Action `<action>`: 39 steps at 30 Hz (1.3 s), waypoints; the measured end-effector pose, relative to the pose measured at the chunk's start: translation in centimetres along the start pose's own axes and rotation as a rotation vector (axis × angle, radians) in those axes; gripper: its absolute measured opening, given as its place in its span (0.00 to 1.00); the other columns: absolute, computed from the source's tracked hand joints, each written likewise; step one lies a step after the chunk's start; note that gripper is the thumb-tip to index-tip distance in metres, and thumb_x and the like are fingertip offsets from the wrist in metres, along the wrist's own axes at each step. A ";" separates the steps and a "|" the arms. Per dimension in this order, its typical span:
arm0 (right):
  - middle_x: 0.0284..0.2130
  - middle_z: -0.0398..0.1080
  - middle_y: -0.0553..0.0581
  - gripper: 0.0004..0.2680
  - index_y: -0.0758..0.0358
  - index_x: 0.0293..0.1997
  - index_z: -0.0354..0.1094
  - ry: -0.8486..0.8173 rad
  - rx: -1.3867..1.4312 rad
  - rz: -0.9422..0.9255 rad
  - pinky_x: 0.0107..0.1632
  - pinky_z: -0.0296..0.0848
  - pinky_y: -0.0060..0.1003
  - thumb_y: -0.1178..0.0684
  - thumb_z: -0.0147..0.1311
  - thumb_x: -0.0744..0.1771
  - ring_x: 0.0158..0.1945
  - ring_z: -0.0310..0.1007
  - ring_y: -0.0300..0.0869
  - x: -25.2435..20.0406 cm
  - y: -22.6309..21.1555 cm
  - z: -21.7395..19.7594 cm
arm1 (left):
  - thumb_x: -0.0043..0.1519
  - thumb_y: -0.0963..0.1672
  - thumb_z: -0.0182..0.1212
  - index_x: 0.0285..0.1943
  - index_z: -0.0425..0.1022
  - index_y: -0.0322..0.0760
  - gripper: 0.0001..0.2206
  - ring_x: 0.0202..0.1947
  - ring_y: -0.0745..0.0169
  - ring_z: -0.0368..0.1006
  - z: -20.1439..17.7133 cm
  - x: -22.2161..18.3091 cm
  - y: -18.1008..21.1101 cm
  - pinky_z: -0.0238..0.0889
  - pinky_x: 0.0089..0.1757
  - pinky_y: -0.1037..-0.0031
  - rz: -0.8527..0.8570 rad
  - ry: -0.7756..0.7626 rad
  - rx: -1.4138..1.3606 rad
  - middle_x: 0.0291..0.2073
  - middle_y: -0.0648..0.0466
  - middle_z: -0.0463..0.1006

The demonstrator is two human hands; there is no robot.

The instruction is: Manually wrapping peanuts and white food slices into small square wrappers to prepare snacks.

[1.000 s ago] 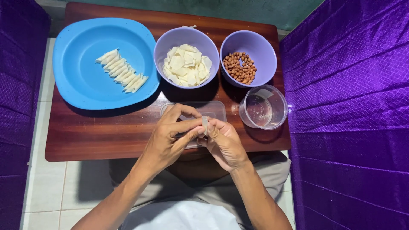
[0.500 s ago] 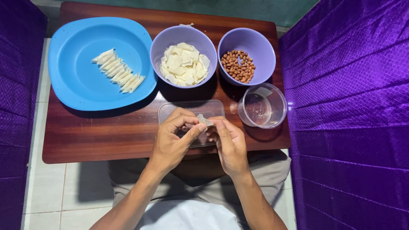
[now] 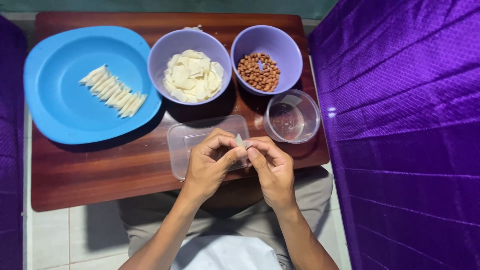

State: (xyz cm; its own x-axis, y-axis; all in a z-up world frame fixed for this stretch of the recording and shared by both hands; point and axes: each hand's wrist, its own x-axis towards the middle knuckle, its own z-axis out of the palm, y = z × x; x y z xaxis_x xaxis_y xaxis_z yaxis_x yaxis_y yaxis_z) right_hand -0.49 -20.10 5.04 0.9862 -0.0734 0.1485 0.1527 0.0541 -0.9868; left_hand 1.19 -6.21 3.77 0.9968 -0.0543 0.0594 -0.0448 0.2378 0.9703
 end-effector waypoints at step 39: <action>0.28 0.81 0.54 0.07 0.62 0.48 0.79 0.045 -0.501 -0.178 0.37 0.79 0.35 0.58 0.58 0.67 0.33 0.82 0.41 -0.3 -2.8 -2.6 | 0.61 0.43 0.69 0.42 0.86 0.33 0.06 0.33 0.71 0.69 1.2 -0.1 0.2 0.68 0.40 0.74 -0.060 -0.011 0.111 0.28 0.51 0.78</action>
State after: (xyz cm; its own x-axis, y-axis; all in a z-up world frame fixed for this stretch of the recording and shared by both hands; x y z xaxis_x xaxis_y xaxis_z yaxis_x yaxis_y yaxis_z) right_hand -1.39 -22.81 7.58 0.9426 -0.0813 0.3240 0.2568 -0.4441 -0.8584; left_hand 1.00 -7.31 4.19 0.9972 -0.0754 0.0027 0.0067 0.1248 0.9922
